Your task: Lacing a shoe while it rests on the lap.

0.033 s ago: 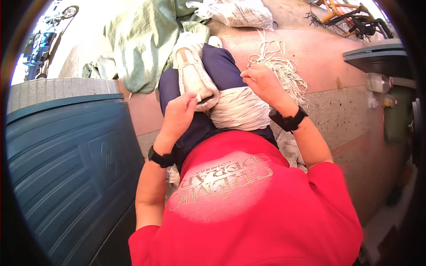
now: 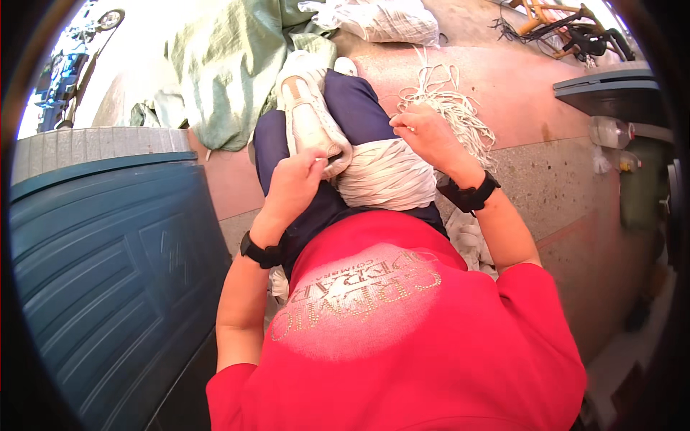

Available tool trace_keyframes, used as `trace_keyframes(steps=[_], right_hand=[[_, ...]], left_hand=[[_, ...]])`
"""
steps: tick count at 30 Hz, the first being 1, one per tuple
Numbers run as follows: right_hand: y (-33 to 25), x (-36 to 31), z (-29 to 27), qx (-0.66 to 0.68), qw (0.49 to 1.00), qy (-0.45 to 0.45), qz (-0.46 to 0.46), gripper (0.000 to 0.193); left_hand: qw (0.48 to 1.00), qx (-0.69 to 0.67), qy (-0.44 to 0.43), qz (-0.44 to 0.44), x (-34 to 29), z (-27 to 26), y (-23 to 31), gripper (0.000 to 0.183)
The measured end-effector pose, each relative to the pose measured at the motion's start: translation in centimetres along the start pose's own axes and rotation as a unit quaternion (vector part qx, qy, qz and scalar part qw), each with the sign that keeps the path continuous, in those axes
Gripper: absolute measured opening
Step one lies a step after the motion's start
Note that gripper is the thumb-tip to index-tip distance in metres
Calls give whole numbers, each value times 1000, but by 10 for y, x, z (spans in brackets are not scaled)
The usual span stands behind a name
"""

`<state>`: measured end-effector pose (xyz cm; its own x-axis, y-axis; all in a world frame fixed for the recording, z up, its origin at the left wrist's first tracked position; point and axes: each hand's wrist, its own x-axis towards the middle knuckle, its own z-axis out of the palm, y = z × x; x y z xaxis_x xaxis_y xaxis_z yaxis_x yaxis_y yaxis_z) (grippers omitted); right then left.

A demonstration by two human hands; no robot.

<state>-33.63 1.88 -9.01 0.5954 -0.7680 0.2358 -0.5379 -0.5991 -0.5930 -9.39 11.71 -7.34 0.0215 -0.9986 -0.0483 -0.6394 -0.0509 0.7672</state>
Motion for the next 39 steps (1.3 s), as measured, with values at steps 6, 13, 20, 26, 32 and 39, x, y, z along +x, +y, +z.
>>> trace_keyframes(steps=[6, 13, 20, 26, 32, 39], right_hand=[[0, -16, 7, 41, 997, -62, 6, 8], [3, -1, 13, 24, 993, -89, -73, 11], [-19, 59, -40, 56, 997, 53, -8, 10], [-13, 89, -92, 76, 976, 205, 0, 14], [14, 46, -51, -99, 980, -33, 171, 10], [-55, 38, 56, 395, 911, -102, 68, 21]], left_hand=[[988, 54, -133, 64, 25, 45, 15, 15], [985, 18, -149, 84, 40, 61, 15, 18], [943, -302, -131, -51, 67, 18, 59, 20], [912, -376, -157, -37, 86, -63, 72, 23], [913, -336, -134, -188, 46, -51, 21, 15], [888, -369, -109, -252, 35, -2, 5, 17]])
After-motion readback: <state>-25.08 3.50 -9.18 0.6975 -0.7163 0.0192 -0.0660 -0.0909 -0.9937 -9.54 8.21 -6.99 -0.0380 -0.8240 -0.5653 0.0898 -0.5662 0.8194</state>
